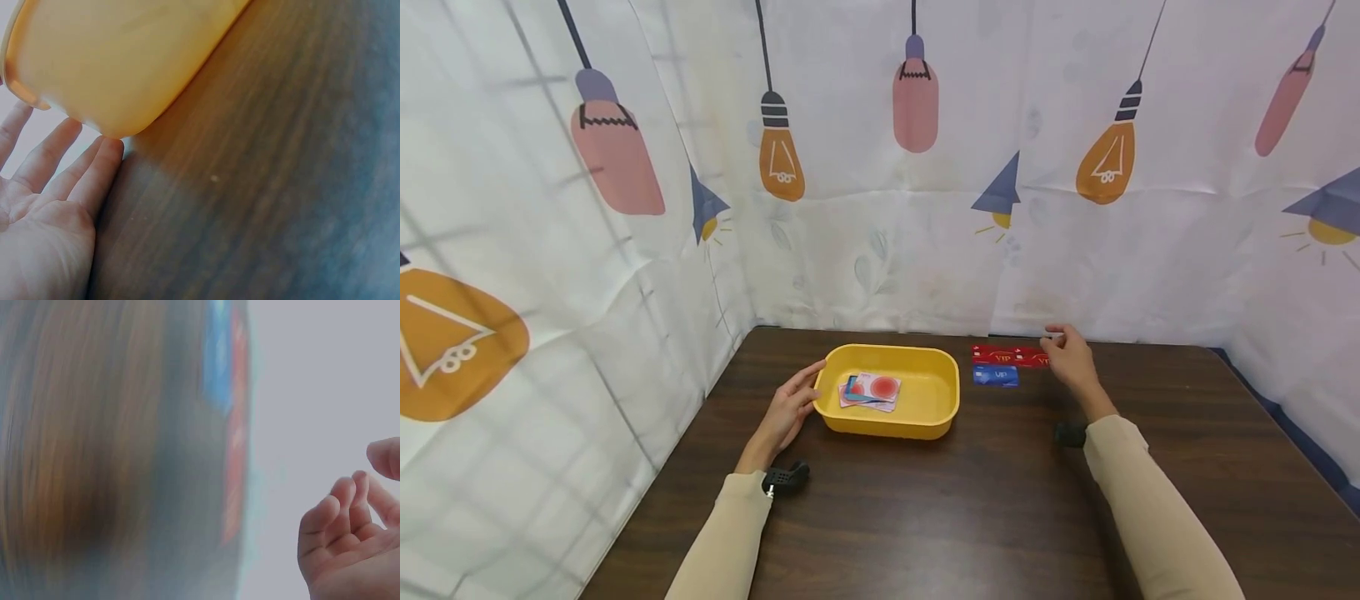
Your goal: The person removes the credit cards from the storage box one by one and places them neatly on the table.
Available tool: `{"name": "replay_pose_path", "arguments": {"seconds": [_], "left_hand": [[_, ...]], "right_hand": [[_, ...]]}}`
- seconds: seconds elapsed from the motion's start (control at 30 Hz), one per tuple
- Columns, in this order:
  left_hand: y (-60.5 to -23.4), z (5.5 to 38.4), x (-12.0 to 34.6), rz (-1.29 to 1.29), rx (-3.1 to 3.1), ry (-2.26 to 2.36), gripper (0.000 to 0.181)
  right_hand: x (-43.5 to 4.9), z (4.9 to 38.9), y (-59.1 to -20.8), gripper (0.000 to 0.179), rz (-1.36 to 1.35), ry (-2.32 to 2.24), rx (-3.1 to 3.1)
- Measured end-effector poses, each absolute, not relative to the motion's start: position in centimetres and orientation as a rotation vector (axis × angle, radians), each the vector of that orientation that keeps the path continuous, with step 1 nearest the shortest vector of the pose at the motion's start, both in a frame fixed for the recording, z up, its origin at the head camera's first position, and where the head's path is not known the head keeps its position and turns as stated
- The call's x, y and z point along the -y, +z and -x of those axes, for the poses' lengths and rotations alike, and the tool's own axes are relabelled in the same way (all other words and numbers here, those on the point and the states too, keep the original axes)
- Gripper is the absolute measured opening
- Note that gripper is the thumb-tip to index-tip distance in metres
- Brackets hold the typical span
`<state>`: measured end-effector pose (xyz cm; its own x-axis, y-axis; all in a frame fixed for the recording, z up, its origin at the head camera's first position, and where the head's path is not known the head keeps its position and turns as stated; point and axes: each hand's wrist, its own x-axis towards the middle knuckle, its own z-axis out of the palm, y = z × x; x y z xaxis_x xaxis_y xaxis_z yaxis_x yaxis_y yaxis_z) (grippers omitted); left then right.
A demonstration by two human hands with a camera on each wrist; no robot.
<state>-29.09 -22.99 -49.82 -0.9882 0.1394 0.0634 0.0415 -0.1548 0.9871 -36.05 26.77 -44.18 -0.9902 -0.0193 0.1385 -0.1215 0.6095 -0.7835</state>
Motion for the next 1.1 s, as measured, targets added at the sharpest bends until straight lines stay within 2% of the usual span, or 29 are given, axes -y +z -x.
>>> {"name": "replay_pose_path", "arguments": {"seconds": [0.2,0.53,1.1], "left_hand": [[-49.7,29.1,23.0,-0.219,-2.013,2.32,0.055],[-49.6,29.0,22.8,-0.247,-2.016,2.325,0.055],[-49.8,29.1,23.0,-0.243,-2.033,2.308,0.055]], "right_hand": [[-21.9,35.0,-42.3,0.048,-0.338,1.401,2.639],[-14.0,33.2,-42.0,0.039,-0.592,1.583,2.653],[-6.5,33.4,-44.1,0.046,-0.653,1.504,2.769]]}}
